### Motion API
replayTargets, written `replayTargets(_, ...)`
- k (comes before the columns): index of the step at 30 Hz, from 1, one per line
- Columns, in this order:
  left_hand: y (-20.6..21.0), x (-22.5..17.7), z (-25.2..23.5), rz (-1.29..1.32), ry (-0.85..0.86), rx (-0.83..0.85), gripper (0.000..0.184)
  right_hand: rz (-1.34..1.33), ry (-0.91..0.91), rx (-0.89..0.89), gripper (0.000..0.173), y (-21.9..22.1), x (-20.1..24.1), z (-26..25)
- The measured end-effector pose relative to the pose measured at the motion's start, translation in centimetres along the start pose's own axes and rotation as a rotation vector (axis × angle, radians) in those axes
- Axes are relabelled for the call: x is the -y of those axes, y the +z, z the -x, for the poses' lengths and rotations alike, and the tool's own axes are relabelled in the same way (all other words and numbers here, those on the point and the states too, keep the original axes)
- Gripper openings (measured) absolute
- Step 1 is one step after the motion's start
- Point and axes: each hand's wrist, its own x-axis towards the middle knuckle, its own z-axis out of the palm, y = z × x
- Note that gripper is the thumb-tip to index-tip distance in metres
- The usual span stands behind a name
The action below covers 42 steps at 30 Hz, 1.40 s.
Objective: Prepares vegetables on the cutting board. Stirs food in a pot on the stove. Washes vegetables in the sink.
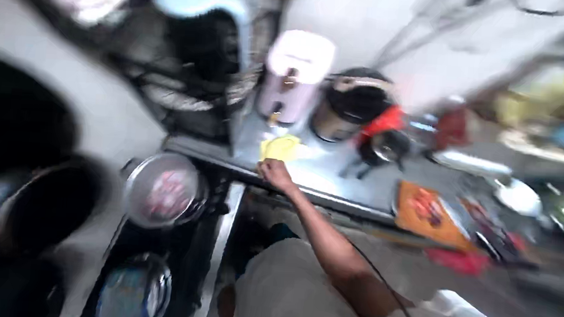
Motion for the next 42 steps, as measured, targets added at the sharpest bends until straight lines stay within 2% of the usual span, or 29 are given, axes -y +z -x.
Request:
replayTargets(1, -1.5, -3.7, 1.0, -0.153, 0.021, 0.070, 0.043, -0.067, 0.026, -0.063, 0.036, -1.7, -1.3, 0.7)
replayTargets(2, -1.8, -5.1, 1.0, -0.249, 0.117, 0.059, 0.044, -0.119, 0.054, -0.123, 0.039, -3.6, -2.3, 1.6)
replayTargets(4, -0.7, -2.2, -2.7, -0.293, 0.479, -0.110, 0.040, -0.160, 0.111, -0.240, 0.038, -7.2, -3.6, 4.3)
replayTargets(6, -1.7, -4.1, -6.1, -0.369, 0.352, 0.185, 0.039, -0.133, 0.164, -0.344, 0.036, -10.9, -4.5, 8.1)
replayTargets(8, -1.6, -5.3, -9.6, -0.420, 0.428, 0.306, 0.038, -0.029, 0.227, -0.364, 0.032, -15.5, -5.1, 11.8)
replayTargets(9, -1.3, -6.3, -10.7, -0.441, 0.487, 0.341, 0.036, 0.029, 0.250, -0.369, 0.031, -18.0, -5.9, 12.8)
replayTargets(11, -0.2, -9.7, -11.1, -0.437, 0.514, 0.381, 0.034, 0.122, 0.269, -0.521, 0.032, -22.8, -10.4, 13.6)
replayTargets(14, 1.9, -13.9, -9.5, -0.377, 0.505, 0.381, 0.033, 0.094, 0.468, -0.751, 0.040, -28.8, -16.5, 14.2)
replayTargets(17, 4.6, -15.9, -8.1, -0.300, 0.520, 0.369, 0.034, 0.050, 0.643, -0.787, 0.048, -32.4, -23.0, 13.4)
replayTargets(20, 5.9, -16.0, -6.3, -0.237, 0.490, 0.299, 0.035, 0.110, 0.648, -0.683, 0.064, -33.4, -29.6, 10.3)
replayTargets(22, 6.2, -15.1, -5.2, -0.202, 0.453, 0.228, 0.036, 0.131, 0.618, -0.649, 0.071, -33.6, -31.3, 7.9)
replayTargets(26, 7.3, -12.8, -3.6, -0.060, 0.361, 0.114, 0.037, 0.149, 0.590, -0.631, 0.065, -34.3, -31.6, 5.8)
replayTargets(32, 8.3, -11.3, -2.1, 0.182, 0.285, 0.025, 0.033, 0.166, 0.638, -0.584, 0.070, -33.9, -31.3, 4.4)
replayTargets(38, 6.8, -12.2, -3.1, 0.212, 0.304, 0.042, 0.035, 0.030, 0.631, -0.653, 0.074, -32.1, -30.4, 4.0)
replayTargets(40, 5.4, -13.0, -3.5, 0.180, 0.316, 0.045, 0.036, 0.088, 0.632, -0.643, 0.083, -31.7, -29.8, 3.8)
replayTargets(42, 3.8, -13.6, -3.9, 0.121, 0.332, 0.060, 0.037, 0.153, 0.634, -0.635, 0.081, -31.4, -30.2, 3.6)
